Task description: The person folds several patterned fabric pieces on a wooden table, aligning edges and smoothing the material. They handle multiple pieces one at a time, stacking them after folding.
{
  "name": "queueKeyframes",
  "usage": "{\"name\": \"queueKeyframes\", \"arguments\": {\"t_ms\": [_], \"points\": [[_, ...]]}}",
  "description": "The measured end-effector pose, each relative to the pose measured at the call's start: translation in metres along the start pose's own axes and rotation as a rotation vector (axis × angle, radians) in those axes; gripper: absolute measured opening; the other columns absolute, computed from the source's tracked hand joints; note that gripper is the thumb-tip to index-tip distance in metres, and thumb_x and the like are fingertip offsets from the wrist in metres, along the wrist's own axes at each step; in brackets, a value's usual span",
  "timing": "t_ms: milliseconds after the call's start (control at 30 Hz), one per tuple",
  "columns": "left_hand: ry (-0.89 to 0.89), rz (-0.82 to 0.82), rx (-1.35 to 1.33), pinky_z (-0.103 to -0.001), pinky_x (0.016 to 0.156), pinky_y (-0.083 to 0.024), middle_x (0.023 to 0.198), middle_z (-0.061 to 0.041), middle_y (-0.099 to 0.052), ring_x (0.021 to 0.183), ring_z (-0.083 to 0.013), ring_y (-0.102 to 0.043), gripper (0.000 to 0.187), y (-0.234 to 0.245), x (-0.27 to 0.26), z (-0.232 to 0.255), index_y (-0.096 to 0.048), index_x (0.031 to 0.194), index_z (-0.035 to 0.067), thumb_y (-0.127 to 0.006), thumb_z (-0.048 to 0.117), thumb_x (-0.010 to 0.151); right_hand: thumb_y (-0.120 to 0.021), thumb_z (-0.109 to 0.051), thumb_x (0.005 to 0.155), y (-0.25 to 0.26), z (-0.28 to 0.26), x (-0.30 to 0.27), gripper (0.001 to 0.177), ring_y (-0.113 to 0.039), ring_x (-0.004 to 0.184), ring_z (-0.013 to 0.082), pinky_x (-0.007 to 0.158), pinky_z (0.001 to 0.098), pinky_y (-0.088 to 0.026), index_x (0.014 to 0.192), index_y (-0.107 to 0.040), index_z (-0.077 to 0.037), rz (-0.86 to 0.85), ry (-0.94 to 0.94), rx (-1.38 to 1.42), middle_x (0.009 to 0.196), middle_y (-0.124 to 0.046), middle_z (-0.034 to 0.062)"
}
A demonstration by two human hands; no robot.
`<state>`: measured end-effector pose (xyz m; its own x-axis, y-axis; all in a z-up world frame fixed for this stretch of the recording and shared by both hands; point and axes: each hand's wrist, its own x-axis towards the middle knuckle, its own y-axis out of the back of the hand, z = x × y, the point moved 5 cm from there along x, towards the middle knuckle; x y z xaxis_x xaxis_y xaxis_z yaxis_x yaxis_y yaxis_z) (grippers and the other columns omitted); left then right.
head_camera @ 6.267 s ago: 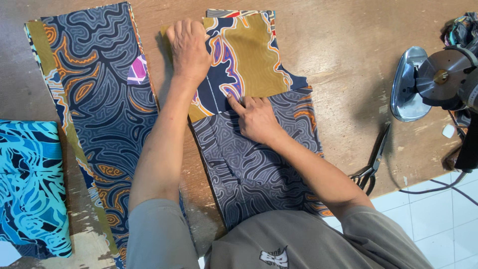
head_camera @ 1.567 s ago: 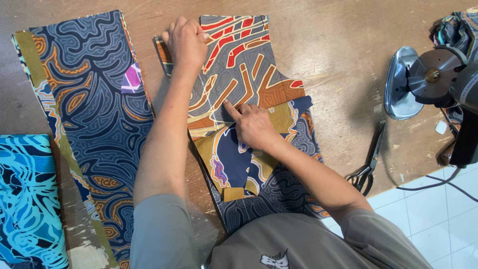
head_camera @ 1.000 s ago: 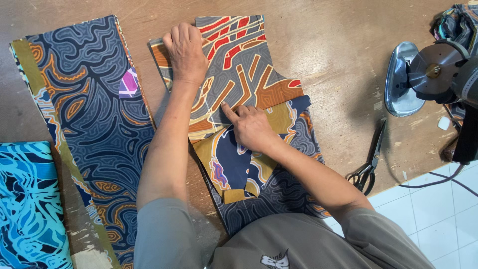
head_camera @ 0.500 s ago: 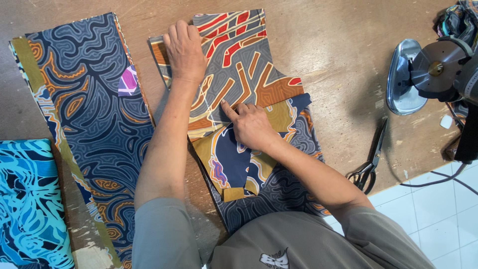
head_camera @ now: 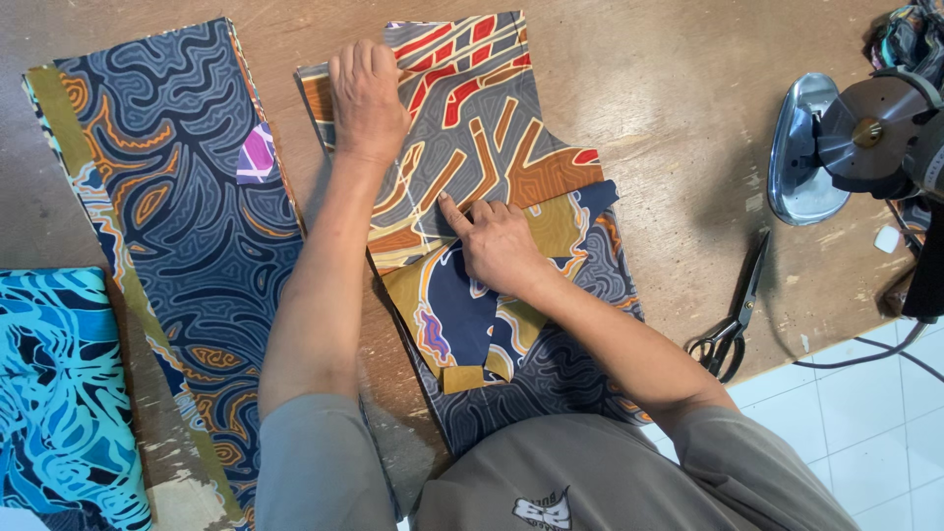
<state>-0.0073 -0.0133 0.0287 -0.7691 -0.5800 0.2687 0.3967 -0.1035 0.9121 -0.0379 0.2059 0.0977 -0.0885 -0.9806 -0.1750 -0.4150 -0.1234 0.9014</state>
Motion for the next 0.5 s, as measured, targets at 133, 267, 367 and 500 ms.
{"name": "queueKeyframes", "arguments": {"t_ms": [133, 267, 367, 500], "points": [[-0.009, 0.042, -0.097, -0.042, 0.095, -0.041, 0.098, -0.011, -0.055, 0.098, -0.0281, -0.055, 0.023, 0.005, 0.001, 0.0, -0.05, 0.099, 0.008, -0.067, -0.006, 0.093, -0.063, -0.011, 0.078, 0.0, 0.001, 0.0, 0.072, -0.064, 0.088, 0.0346, 0.079, 0.046, -0.049, 0.149, -0.052, -0.008, -0.043, -0.02, -0.007, 0.096, -0.064, 0.0157], [0.021, -0.005, -0.158, -0.041, 0.092, -0.043, 0.097, -0.01, -0.058, 0.097, -0.0271, -0.061, 0.023, 0.007, 0.003, -0.001, -0.053, 0.099, 0.009, -0.068, -0.007, 0.092, -0.063, -0.01, 0.078, 0.001, 0.0, 0.001, 0.072, -0.064, 0.088, 0.0346, 0.079, 0.046, -0.049, 0.149, -0.051, -0.008, -0.055, -0.027, -0.002, 0.096, -0.064, 0.0159], [0.025, -0.013, -0.21, -0.042, 0.09, -0.043, 0.1, -0.01, -0.061, 0.096, -0.0279, -0.063, 0.02, 0.011, 0.004, 0.002, -0.057, 0.101, 0.009, -0.072, -0.002, 0.094, -0.063, -0.01, 0.079, 0.001, 0.001, 0.001, 0.071, -0.064, 0.088, 0.0344, 0.079, 0.0461, -0.049, 0.149, -0.051, -0.008, -0.054, -0.029, -0.002, 0.096, -0.064, 0.0157], [0.08, -0.047, -0.217, -0.047, 0.09, -0.041, 0.1, -0.014, -0.064, 0.095, -0.0306, -0.064, 0.028, 0.017, 0.009, 0.003, -0.062, 0.106, 0.003, -0.081, 0.014, 0.088, -0.063, -0.01, 0.078, -0.002, 0.001, 0.0, 0.072, -0.064, 0.088, 0.0343, 0.078, 0.0463, -0.049, 0.15, -0.051, -0.008, -0.057, -0.028, -0.01, 0.095, -0.064, 0.0158]]}}
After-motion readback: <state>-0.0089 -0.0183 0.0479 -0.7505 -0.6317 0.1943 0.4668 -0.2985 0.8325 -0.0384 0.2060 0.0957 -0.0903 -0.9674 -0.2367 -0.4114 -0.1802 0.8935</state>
